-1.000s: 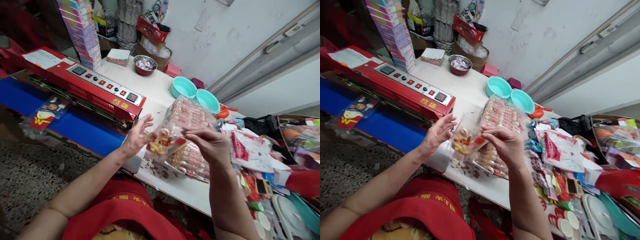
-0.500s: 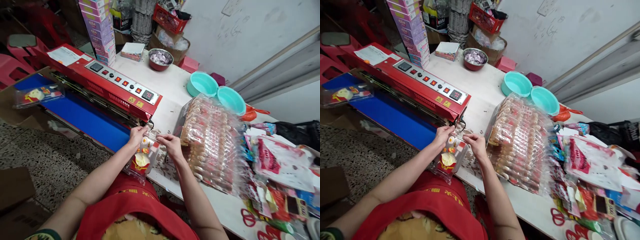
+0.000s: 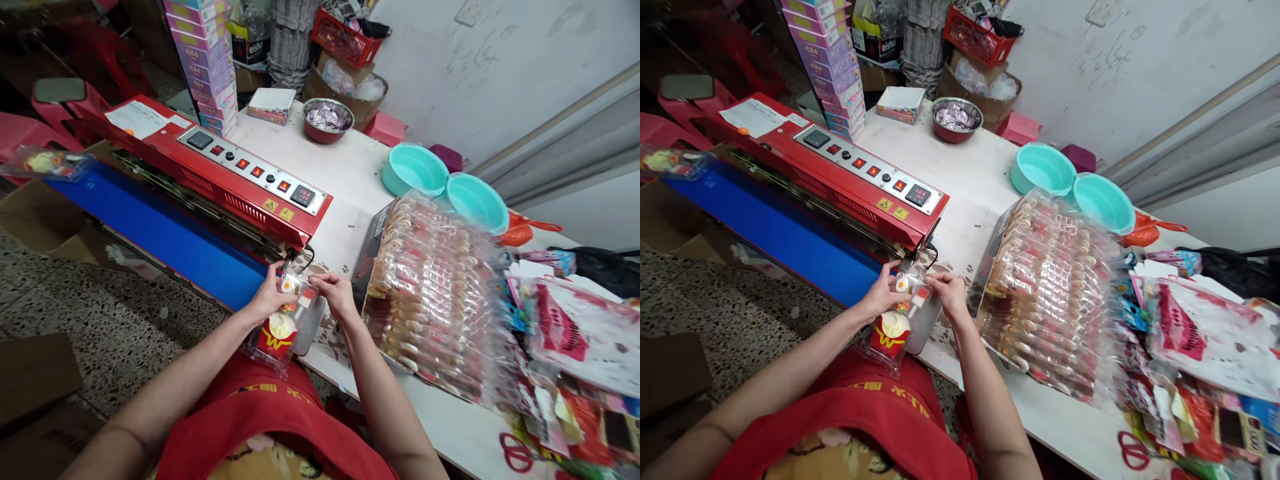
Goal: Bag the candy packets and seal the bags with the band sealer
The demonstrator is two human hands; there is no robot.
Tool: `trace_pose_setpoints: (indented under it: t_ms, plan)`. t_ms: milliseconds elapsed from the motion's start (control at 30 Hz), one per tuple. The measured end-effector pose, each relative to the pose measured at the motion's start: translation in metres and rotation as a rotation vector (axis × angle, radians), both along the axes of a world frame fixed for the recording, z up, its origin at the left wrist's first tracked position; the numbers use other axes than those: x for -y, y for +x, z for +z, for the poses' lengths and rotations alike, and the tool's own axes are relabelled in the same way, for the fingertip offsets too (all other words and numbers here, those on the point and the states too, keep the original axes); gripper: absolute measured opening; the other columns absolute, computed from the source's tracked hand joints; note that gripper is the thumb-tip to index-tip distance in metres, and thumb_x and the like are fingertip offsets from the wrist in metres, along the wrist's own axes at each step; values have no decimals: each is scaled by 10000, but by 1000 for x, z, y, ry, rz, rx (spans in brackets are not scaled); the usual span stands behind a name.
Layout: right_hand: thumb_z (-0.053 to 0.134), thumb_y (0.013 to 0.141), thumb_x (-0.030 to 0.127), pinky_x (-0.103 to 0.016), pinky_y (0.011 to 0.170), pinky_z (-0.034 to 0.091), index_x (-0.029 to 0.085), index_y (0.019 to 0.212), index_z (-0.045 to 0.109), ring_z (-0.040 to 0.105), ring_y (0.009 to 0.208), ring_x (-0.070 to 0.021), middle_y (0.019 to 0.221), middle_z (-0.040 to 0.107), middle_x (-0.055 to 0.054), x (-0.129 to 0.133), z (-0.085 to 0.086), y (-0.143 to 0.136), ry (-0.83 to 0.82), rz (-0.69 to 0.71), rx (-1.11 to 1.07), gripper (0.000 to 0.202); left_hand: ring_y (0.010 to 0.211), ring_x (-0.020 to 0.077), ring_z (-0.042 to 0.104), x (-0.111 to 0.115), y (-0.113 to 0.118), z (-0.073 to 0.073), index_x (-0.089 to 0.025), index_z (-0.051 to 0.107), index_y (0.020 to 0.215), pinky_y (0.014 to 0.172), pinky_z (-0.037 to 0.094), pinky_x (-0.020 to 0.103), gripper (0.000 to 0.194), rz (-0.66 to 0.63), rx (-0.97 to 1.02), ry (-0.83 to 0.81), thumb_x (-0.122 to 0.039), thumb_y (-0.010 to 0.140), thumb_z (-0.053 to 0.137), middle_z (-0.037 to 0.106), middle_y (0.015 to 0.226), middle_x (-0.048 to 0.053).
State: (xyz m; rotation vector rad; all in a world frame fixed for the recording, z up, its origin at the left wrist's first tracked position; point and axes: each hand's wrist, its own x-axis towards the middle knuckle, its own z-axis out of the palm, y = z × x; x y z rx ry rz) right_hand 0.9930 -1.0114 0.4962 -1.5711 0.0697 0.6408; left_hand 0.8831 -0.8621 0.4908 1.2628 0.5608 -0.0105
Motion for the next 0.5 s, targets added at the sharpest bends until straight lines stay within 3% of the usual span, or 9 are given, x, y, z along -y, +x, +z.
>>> trace_pose_setpoints:
  t_ms: [100,267,400,500]
  plan:
    - [885,451,419,-277,534,487,163,662,740,592,545,-152,645,709,-43,-1,0,-3,9,20,4,362,683,166,645,0,4,-1,-255,310,1355,610,503,258,960,11,-54,-33,-220,550,832,652,851,20]
    - [880,465,394,-264,526,476,175,655,740,583,528,-140,634,707,-32,-1,1,-7,37,8,-1,322,624,167,641,-6,9,10,-216,402,1305,563,503,262,942,26,-139,-160,-251,491,875,680,827,36]
    - [871,493,398,-282,577,493,176,673,743,610,567,-153,661,717,-40,-3,3,-9,41,51,25,313,583,149,624,-14,16,16,-118,646,976,534,482,243,559,146,-222,-251,-342,512,860,692,754,67]
    - [873,492,379,-279,584,488,173,677,742,610,565,-148,664,718,-38,-6,5,-12,33,71,28,307,559,151,621,-20,22,17,-105,684,776,510,470,240,388,170,-215,-270,-333,509,849,694,697,76]
